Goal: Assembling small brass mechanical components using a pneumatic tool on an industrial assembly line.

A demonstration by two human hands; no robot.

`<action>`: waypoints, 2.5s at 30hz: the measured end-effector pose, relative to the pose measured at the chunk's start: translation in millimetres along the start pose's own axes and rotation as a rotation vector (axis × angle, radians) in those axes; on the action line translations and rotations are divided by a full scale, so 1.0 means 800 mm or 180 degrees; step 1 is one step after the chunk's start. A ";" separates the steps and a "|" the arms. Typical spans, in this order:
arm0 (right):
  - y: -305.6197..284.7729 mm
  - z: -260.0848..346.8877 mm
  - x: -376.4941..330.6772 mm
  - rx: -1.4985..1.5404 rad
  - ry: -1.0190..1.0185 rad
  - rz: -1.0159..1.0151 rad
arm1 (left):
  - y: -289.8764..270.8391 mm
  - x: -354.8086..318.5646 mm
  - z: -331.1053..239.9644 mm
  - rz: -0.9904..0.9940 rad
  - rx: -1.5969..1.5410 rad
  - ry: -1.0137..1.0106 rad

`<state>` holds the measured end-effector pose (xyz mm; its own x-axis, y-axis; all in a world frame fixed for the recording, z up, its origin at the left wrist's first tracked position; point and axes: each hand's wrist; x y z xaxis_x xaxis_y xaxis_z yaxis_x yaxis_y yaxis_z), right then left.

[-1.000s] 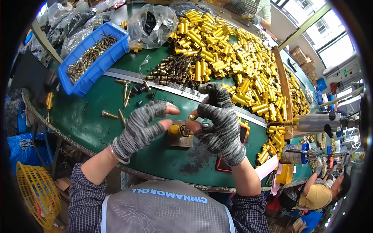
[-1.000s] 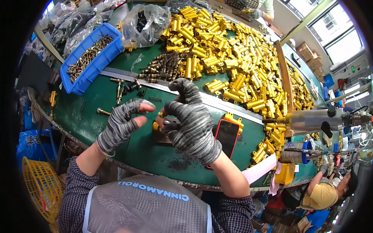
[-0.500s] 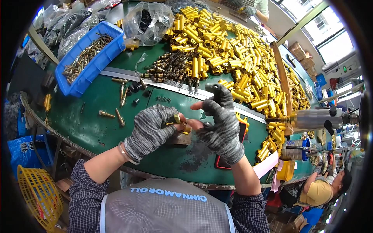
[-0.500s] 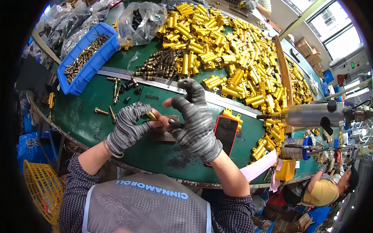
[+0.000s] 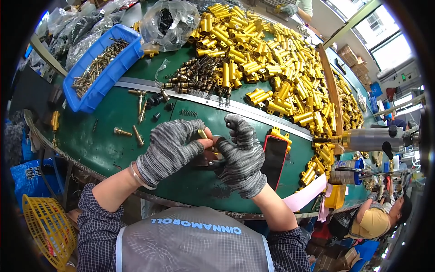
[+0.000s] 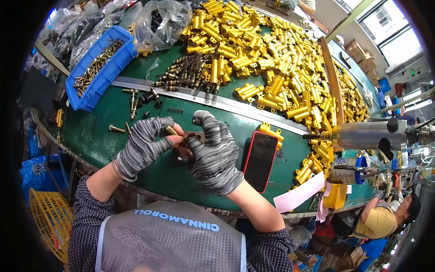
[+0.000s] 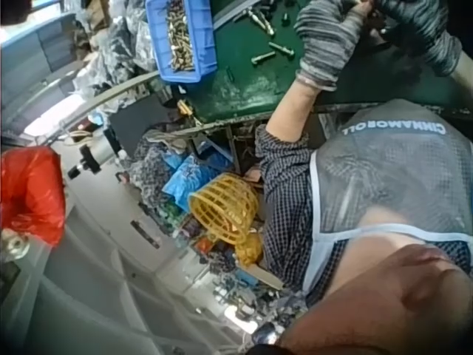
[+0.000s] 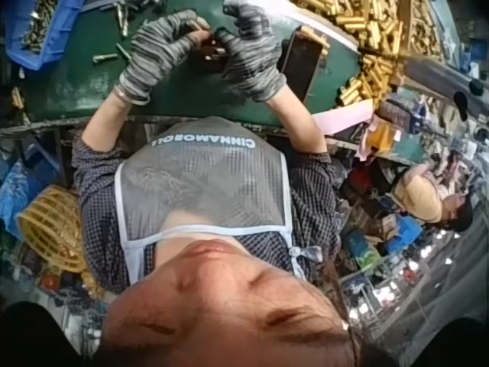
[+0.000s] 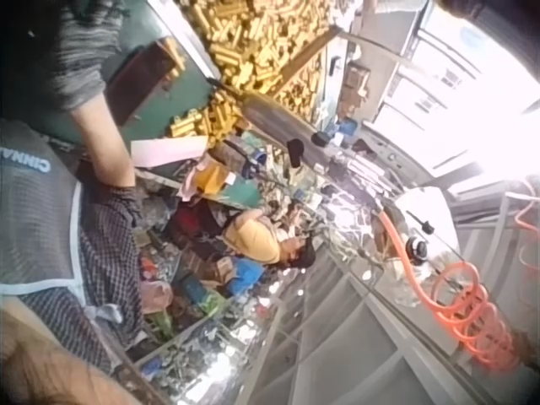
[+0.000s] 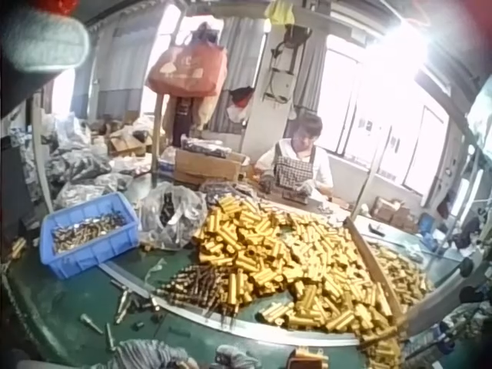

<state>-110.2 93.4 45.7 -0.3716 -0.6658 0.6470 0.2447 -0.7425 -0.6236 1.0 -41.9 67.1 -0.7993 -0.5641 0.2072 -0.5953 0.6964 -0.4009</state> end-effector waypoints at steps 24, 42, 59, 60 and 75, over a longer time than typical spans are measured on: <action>-0.041 0.018 0.056 0.4333 0.1866 -0.1341 | 0.005 -0.005 -0.006 -0.0100 0.0549 0.0267; -0.023 0.018 0.062 0.4476 0.1346 -0.0575 | 0.005 -0.003 -0.002 -0.0240 0.0771 0.0580; -0.015 0.030 0.084 0.3917 0.1285 -0.0308 | 0.006 0.003 -0.001 -0.0427 0.1209 0.1699; -0.013 0.031 0.085 0.3846 0.1367 -0.0384 | 0.006 0.003 0.000 -0.0349 0.1279 0.1656; 0.001 0.038 0.085 0.3196 0.1383 -0.0487 | 0.010 -0.006 0.043 -0.0213 0.1383 0.1569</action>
<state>-108.0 45.1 102.5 -0.6948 -0.6255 0.3550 0.7120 -0.6678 0.2171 2.4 -48.7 32.3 -0.7670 -0.2588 0.5872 -0.6404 0.3661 -0.6751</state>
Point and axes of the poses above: each hand's wrist, its own x-axis towards the middle knuckle, its own y-axis out of the palm, z = x × y, and after that the axes turned 12 degrees about -z, right-handed
